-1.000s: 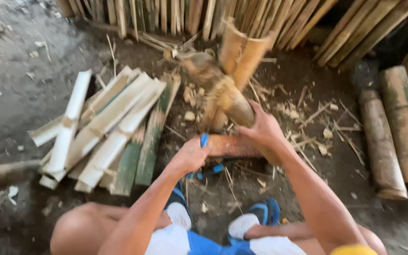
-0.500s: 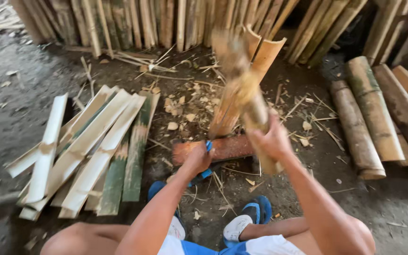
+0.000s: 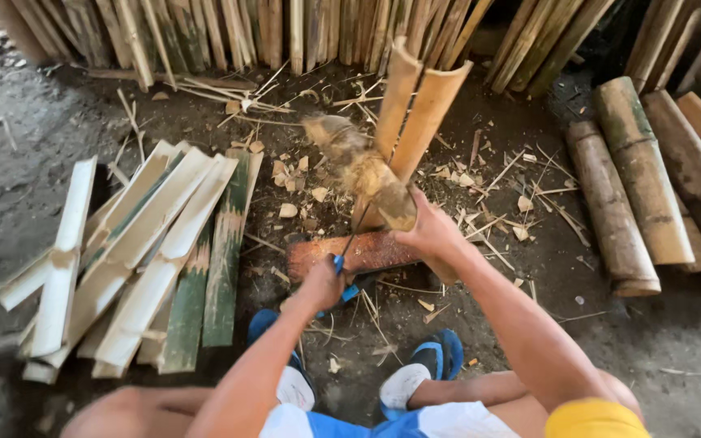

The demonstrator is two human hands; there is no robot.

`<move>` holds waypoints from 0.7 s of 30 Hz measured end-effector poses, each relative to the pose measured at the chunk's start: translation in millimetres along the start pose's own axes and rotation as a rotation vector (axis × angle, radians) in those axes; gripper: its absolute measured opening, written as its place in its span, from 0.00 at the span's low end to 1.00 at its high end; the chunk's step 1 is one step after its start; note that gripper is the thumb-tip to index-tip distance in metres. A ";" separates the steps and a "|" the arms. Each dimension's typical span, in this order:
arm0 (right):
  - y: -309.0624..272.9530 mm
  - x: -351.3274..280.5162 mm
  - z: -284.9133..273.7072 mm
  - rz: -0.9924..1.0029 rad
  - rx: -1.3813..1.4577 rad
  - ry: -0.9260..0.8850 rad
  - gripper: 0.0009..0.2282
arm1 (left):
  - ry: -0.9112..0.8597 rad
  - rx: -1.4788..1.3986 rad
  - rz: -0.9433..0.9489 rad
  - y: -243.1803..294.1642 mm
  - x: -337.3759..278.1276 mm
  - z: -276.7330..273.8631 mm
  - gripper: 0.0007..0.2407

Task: The person splits a bamboo pole into flat strips using a machete and a wooden mallet. They position the bamboo on a wooden block, drive the machete into the pole, and strike the back of the blade with the mallet to split the bamboo lengthwise.

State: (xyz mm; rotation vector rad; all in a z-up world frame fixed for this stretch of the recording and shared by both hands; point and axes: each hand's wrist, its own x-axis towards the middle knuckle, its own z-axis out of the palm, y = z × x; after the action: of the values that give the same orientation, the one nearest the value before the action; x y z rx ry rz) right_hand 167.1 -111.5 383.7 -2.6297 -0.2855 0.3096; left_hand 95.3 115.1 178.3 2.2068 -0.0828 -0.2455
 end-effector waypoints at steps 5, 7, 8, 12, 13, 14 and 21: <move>-32.8 -24.5 -15.2 0.227 0.143 0.003 0.45 | 0.096 -0.035 0.049 -17.9 -5.9 21.7 0.12; -54.2 -36.6 -45.6 0.326 0.255 0.016 0.43 | 0.087 -0.046 -0.005 -12.5 -0.8 20.9 0.12; -60.5 -38.3 -67.4 0.328 0.252 0.054 0.41 | 0.080 -0.031 -0.060 -5.6 5.2 20.0 0.13; -50.9 -39.2 -148.2 -0.055 0.146 0.497 0.25 | 0.014 -0.059 -0.143 11.5 1.5 6.2 0.13; -44.4 -35.1 -162.0 -0.204 0.177 0.629 0.24 | 0.001 -0.074 -0.163 15.4 -1.4 2.2 0.12; -39.0 -25.5 -163.0 -0.374 0.261 0.741 0.23 | -0.013 -0.089 -0.183 18.6 -4.9 -0.9 0.12; 31.7 -4.6 26.3 0.084 0.007 0.075 0.41 | -0.034 -0.080 -0.256 19.8 -13.4 3.9 0.11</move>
State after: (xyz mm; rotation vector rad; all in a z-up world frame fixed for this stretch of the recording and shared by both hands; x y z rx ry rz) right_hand 160.3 -128.7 346.7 -2.6438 -0.1496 0.2387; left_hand 81.9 102.1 193.7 2.1314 0.1894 -0.4212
